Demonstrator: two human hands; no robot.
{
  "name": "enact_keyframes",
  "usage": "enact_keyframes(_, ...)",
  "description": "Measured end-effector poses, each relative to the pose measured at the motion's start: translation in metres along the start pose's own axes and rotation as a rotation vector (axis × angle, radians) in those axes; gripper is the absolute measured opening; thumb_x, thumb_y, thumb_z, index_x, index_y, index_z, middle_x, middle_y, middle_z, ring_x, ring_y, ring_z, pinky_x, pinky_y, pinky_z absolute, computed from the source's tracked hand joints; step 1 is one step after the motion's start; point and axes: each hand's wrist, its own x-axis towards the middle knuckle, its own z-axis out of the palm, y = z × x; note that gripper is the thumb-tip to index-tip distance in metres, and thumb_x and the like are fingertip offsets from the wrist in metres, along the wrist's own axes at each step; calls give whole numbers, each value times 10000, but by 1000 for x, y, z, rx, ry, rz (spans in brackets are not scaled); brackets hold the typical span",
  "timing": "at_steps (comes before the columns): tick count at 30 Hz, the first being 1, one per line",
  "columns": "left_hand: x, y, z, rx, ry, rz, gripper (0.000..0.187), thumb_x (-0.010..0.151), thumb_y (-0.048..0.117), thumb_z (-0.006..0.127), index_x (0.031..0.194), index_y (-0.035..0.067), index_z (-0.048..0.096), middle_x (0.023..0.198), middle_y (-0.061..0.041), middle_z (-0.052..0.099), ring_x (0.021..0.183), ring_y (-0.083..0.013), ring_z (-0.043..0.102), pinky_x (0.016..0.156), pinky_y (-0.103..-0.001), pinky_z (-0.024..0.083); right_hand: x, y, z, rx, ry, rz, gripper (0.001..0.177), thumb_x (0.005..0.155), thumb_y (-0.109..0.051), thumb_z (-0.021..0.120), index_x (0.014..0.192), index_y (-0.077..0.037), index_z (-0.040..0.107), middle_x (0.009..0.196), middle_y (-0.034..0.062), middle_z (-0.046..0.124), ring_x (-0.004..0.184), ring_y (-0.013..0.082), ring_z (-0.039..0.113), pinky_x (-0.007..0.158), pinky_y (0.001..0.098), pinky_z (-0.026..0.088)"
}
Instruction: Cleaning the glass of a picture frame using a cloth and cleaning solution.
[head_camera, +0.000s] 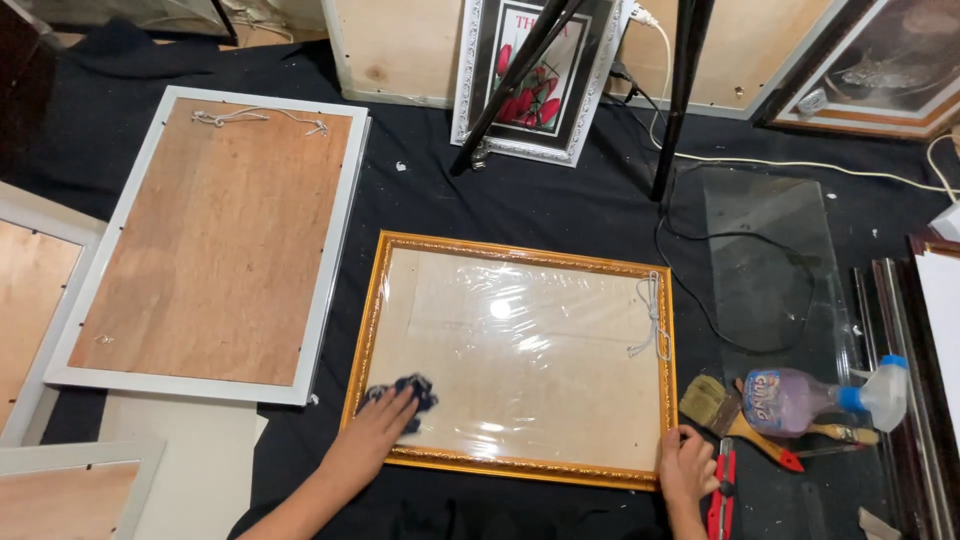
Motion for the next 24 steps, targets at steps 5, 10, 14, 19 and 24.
enact_keyframes(5, -6, -11, 2, 127, 54, -15, 854, 812, -55, 570, 1605, 62, 274, 1675, -162, 255, 1520, -360, 276, 1180, -455, 313, -3, -2, 2, 12, 2, 23, 663, 1030, -658, 238, 1377, -227, 605, 1455, 188, 473, 1355, 461, 409, 1110, 601, 201)
enact_keyframes(10, 110, -60, -4, 218, 246, -156, 803, 842, -101, 556, 1591, 22, 292, 1672, -217, 264, 1519, -374, 316, 1199, -449, 337, -3, -6, 0, 9, 16, 32, 574, 1029, -625, 309, 1322, -244, 621, 1431, 180, 496, 1340, 444, 434, 1109, 591, 223)
enact_keyframes(14, 201, -92, -19, 238, 322, -405, 665, 953, 15, 523, 1586, 13, 320, 1660, -223, 297, 1499, -406, 346, 1208, -491, 317, -6, -7, -2, 13, 17, 4, 669, 1002, -699, 252, 1355, -246, 595, 1439, 180, 472, 1339, 452, 413, 1108, 590, 207)
enact_keyframes(19, 213, -80, -26, 232, 221, -582, 714, 976, 158, 604, 1611, 79, 286, 1693, -172, 233, 1540, -369, 275, 1201, -483, 305, -14, -16, -12, 22, -19, 18, 650, 1008, -673, 243, 1364, -244, 576, 1470, 154, 455, 1363, 418, 397, 1115, 570, 208)
enact_keyframes(24, 133, -28, -3, 213, 160, -513, 742, 915, -60, 460, 1615, 36, 233, 1691, -223, 192, 1523, -392, 273, 1193, -464, 327, -18, -26, -20, 23, -38, 20, 633, 1022, -651, 246, 1358, -241, 593, 1483, 164, 453, 1359, 436, 403, 1108, 575, 213)
